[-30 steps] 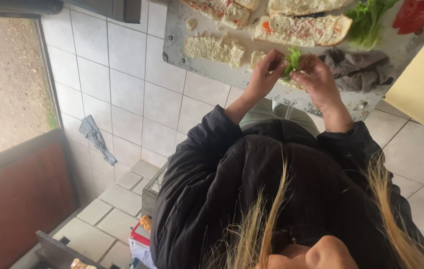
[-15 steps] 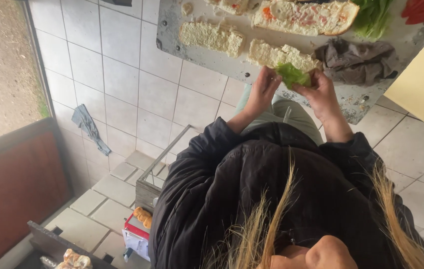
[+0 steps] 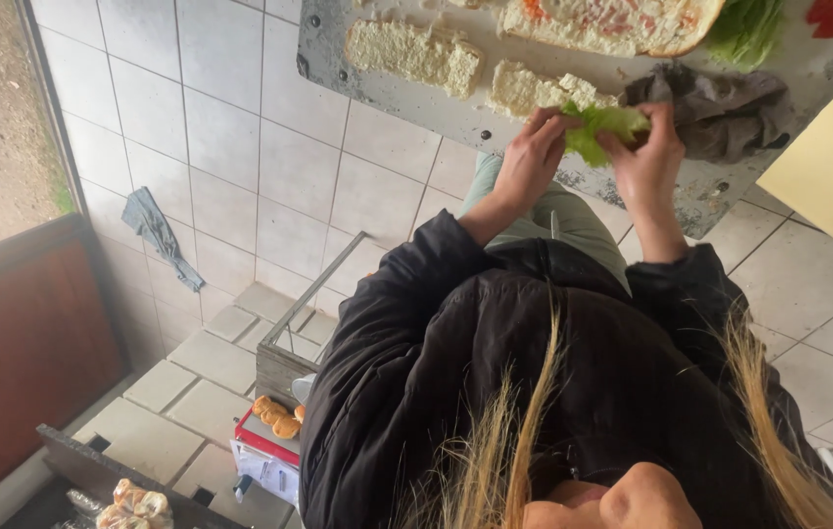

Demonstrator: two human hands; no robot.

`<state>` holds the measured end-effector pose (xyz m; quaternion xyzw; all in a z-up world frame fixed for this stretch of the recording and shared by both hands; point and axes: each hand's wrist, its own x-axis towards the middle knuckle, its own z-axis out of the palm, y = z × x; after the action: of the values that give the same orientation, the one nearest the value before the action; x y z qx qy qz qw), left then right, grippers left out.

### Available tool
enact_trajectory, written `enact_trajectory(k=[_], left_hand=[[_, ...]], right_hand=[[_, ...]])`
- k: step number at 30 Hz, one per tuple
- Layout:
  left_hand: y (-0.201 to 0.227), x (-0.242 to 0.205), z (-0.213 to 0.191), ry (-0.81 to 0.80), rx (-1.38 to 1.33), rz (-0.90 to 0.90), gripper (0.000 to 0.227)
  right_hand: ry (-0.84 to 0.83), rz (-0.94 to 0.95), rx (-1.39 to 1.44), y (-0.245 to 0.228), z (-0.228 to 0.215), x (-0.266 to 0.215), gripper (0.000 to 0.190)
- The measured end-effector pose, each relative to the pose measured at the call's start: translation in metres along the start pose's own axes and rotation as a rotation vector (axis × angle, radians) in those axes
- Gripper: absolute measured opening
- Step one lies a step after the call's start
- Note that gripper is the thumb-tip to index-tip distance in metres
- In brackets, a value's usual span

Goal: Prepare and assemble multiple baguettes with sauce, lettuce, tomatoes, and fried meat.

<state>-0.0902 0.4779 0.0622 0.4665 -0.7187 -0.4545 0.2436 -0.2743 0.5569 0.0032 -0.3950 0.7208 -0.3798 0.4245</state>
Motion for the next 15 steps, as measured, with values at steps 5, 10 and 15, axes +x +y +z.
enact_trajectory(k=[5,10,15], left_hand=[[-0.014,0.009,0.011,-0.023,0.312,0.075,0.033],[-0.013,0.017,0.003,-0.001,0.492,0.18,0.029],[-0.002,0.02,-0.016,0.011,0.544,0.186,0.026]], right_hand=[[0.298,-0.366,-0.546,-0.1,-0.009,-0.002,0.062],[0.246,-0.423,-0.727,-0.067,-0.007,-0.004,0.031],[0.145,-0.374,-0.573,-0.035,-0.033,0.008,0.012]])
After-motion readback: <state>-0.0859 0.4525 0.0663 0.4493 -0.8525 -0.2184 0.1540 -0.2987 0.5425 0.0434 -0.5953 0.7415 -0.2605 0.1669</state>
